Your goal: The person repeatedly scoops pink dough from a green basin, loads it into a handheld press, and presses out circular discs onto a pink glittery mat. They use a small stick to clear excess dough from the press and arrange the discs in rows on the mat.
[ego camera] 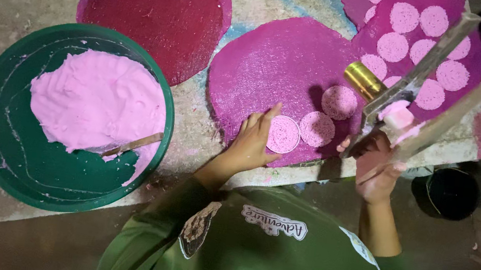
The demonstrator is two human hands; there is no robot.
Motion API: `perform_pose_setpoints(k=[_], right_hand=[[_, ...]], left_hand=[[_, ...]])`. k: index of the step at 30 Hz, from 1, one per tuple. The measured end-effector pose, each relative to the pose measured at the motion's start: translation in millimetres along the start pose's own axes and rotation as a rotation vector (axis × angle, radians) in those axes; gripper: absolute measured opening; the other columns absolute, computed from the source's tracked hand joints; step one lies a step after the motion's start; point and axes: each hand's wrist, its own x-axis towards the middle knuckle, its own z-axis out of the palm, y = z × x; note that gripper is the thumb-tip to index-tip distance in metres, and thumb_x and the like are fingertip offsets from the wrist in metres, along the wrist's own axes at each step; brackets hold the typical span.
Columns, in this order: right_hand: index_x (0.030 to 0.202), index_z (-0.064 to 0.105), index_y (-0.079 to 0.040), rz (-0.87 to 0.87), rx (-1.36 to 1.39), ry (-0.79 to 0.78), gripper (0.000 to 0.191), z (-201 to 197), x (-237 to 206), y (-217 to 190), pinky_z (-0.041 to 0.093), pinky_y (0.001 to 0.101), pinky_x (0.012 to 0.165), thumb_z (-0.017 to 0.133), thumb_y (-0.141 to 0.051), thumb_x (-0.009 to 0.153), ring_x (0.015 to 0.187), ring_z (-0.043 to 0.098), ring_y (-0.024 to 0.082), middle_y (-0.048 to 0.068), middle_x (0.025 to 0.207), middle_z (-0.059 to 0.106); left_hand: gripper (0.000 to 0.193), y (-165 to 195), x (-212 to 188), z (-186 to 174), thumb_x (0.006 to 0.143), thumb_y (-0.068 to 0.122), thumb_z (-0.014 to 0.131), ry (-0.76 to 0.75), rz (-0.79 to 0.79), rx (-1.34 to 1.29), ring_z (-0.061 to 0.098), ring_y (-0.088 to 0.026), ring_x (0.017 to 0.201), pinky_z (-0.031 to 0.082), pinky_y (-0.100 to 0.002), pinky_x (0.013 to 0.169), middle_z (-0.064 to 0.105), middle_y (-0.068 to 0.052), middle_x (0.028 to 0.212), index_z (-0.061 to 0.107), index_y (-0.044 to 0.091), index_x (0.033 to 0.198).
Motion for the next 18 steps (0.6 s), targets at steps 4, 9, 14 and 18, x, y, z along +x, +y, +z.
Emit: perform_pose_setpoints(k=[4, 9, 14, 18], right_hand=[[0.143, 0.043, 0.003, 0.033, 0.046, 0.008, 0.116, -5, -5, -7, 0.05, 0.051, 0.1, 0.054, -0.094, 0.08, 0.112, 0.06, 0.032, 0.02, 0.123, 0.06], [0.142, 0.045, 0.003, 0.014, -0.011, 0.04, 0.116, -12, -6, -10, 0.05, 0.0521, 0.099, 0.054, -0.094, 0.08, 0.112, 0.059, 0.031, 0.018, 0.123, 0.058], [0.136, 0.046, 0.003, 0.009, -0.023, 0.015, 0.109, -15, 0, -5, 0.05, 0.0512, 0.099, 0.052, -0.093, 0.083, 0.108, 0.06, 0.031, 0.02, 0.117, 0.061], [0.131, 0.045, 0.003, 0.014, 0.025, -0.043, 0.104, -18, 5, 5, 0.047, 0.0479, 0.101, 0.054, -0.09, 0.086, 0.109, 0.059, 0.03, 0.02, 0.115, 0.061]], left_hand=[[0.131, 1, 0, -2, 0.068, 0.028, 0.095, 0.07, 0.003, 0.0, 0.036, -0.042, 0.138, 0.027, -0.057, 0.116, 0.042, -0.024, 0.151, 0.003, 0.009, 0.16], [0.138, -15, -2, -28, 0.065, 0.028, 0.096, 0.203, -0.108, -0.057, 0.033, -0.043, 0.139, 0.025, -0.057, 0.114, 0.037, -0.026, 0.154, -0.001, 0.004, 0.16], [0.131, -32, 0, -53, 0.069, 0.027, 0.094, 0.272, -0.138, 0.011, 0.038, -0.039, 0.137, 0.026, -0.056, 0.12, 0.048, -0.016, 0.153, 0.003, 0.01, 0.162], [0.132, -37, 2, -47, 0.066, 0.031, 0.095, 0.228, -0.127, 0.058, 0.038, -0.038, 0.139, 0.022, -0.057, 0.121, 0.048, -0.016, 0.154, 0.005, 0.013, 0.161]])
